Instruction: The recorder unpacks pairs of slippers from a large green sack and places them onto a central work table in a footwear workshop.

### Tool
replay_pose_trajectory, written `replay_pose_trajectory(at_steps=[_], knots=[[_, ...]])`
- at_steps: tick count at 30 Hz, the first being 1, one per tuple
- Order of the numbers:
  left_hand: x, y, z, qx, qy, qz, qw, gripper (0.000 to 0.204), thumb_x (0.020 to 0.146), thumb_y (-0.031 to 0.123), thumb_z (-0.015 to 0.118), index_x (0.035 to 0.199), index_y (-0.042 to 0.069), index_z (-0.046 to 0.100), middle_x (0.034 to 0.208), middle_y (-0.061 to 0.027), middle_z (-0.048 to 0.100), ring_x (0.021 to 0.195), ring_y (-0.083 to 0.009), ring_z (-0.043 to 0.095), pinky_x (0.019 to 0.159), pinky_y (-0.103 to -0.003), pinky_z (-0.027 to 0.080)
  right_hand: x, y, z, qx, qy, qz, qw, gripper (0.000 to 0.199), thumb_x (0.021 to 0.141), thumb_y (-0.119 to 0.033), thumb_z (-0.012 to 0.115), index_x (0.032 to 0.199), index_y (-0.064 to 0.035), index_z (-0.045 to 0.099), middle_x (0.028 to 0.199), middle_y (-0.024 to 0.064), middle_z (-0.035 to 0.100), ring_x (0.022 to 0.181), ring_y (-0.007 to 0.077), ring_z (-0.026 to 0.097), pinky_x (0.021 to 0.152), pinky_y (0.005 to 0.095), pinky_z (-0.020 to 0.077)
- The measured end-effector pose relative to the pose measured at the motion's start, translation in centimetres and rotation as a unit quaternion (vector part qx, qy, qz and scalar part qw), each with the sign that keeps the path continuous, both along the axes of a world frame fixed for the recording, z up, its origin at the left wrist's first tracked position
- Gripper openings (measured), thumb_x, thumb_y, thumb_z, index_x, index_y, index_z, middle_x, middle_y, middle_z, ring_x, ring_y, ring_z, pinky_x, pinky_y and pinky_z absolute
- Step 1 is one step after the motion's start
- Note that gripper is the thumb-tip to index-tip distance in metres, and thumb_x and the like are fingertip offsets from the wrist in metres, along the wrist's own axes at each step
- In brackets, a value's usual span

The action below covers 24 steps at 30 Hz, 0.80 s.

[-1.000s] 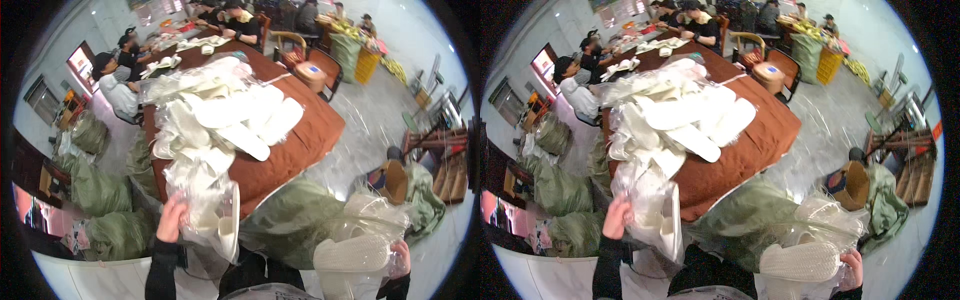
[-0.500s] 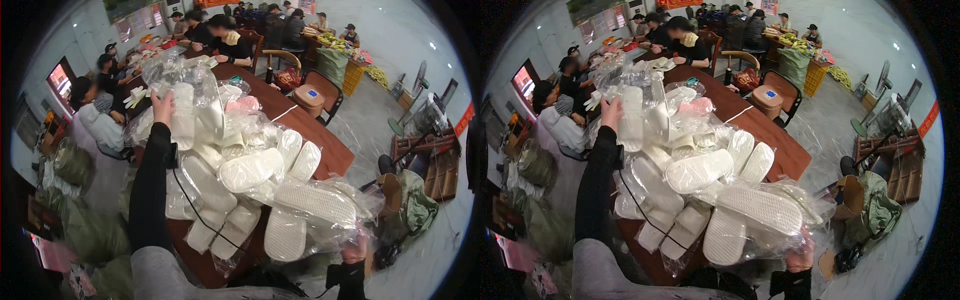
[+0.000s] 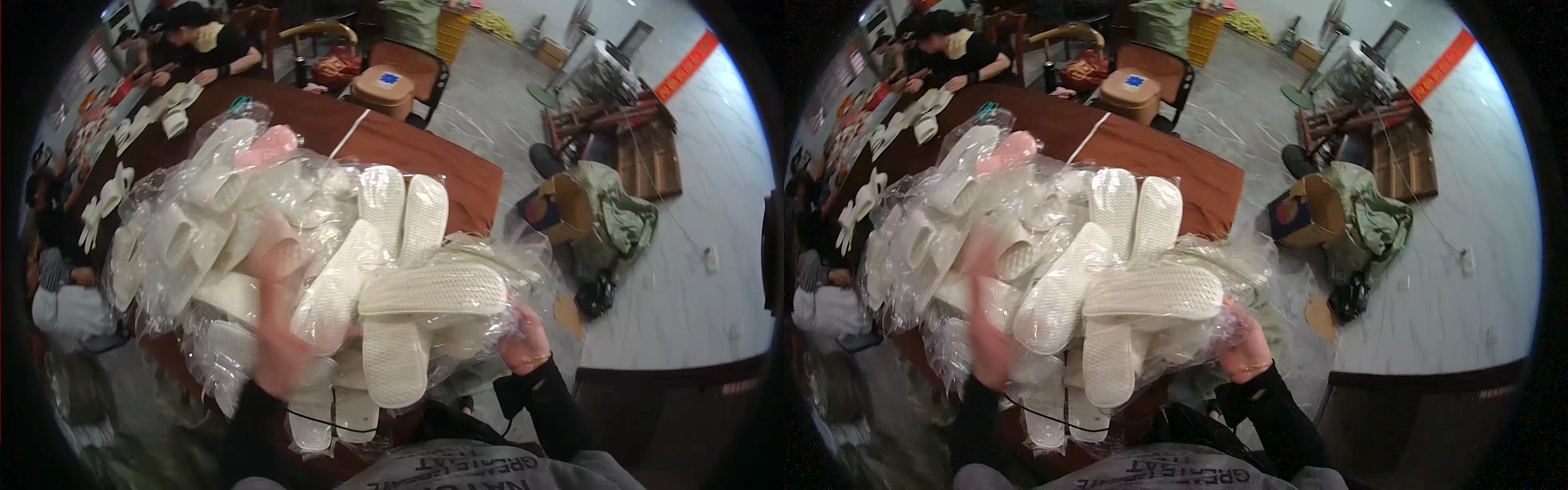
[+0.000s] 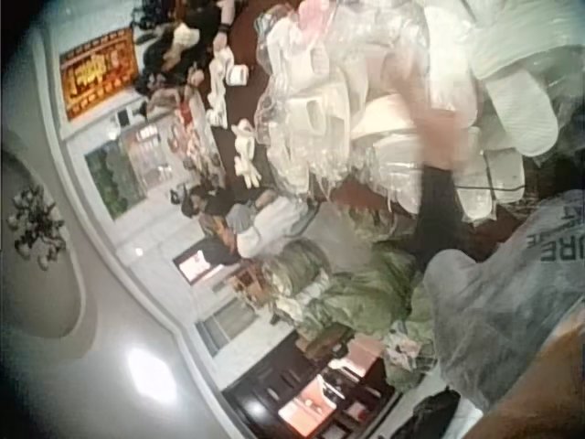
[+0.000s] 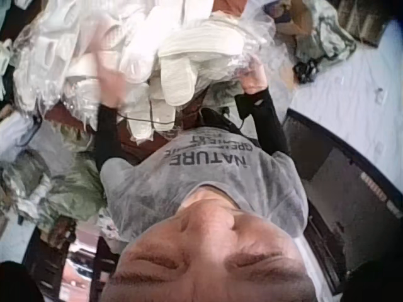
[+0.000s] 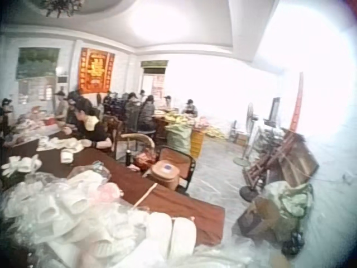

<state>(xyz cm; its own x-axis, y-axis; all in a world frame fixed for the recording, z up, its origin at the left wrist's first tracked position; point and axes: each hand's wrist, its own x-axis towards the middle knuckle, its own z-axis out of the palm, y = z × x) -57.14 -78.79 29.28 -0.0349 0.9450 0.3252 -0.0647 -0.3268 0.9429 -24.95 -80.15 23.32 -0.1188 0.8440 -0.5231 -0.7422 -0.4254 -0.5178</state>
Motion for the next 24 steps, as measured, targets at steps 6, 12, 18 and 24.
replay_pose_trajectory(at_steps=[6,12,18,24], knots=[[14.2,-0.9,-0.3,0.171,0.483,-0.142,0.847,0.069,0.066,0.033,0.073,0.126,0.015,0.042,0.132,-0.0171,0.037,0.123,-0.0368,0.035,0.098,-0.047,0.032,0.4,-0.4,-0.2,0.058,0.007,0.014,0.998,0.014,0.087,-0.017,0.051,0.097,-0.0076,0.055,0.079,-0.0001,0.058,0.067,0.0111,0.054,0.058,0.0262,0.0422],[13.7,0.8,-0.5,0.154,0.533,-0.041,0.831,0.036,0.068,0.016,0.066,0.100,0.013,0.050,0.098,-0.0029,0.050,0.092,-0.0233,0.053,0.065,-0.035,0.049,-0.2,1.1,1.4,0.085,-0.138,0.060,0.985,0.016,0.090,-0.023,0.051,0.093,-0.0079,0.056,0.065,-0.0024,0.047,0.056,0.0080,0.044,0.051,0.0246,0.0352],[8.1,1.0,-0.7,0.126,0.392,-0.020,0.911,0.025,0.072,0.014,0.061,0.094,0.007,0.053,0.090,-0.0098,0.054,0.086,-0.0280,0.055,0.070,-0.037,0.046,0.5,3.3,0.5,0.128,-0.114,0.046,0.984,0.031,0.093,-0.030,0.047,0.101,-0.0022,0.057,0.063,0.0035,0.050,0.051,0.0119,0.047,0.059,0.0361,0.0506],[3.8,0.1,-0.7,0.118,0.325,0.019,0.938,0.022,0.076,0.012,0.061,0.095,0.004,0.053,0.086,-0.0114,0.056,0.079,-0.0282,0.058,0.069,-0.034,0.046,4.1,5.3,-2.3,0.404,-0.599,0.137,0.678,0.011,0.084,-0.011,0.058,0.086,0.0001,0.058,0.074,0.0011,0.055,0.069,0.0093,0.053,0.065,0.0235,0.0431]])
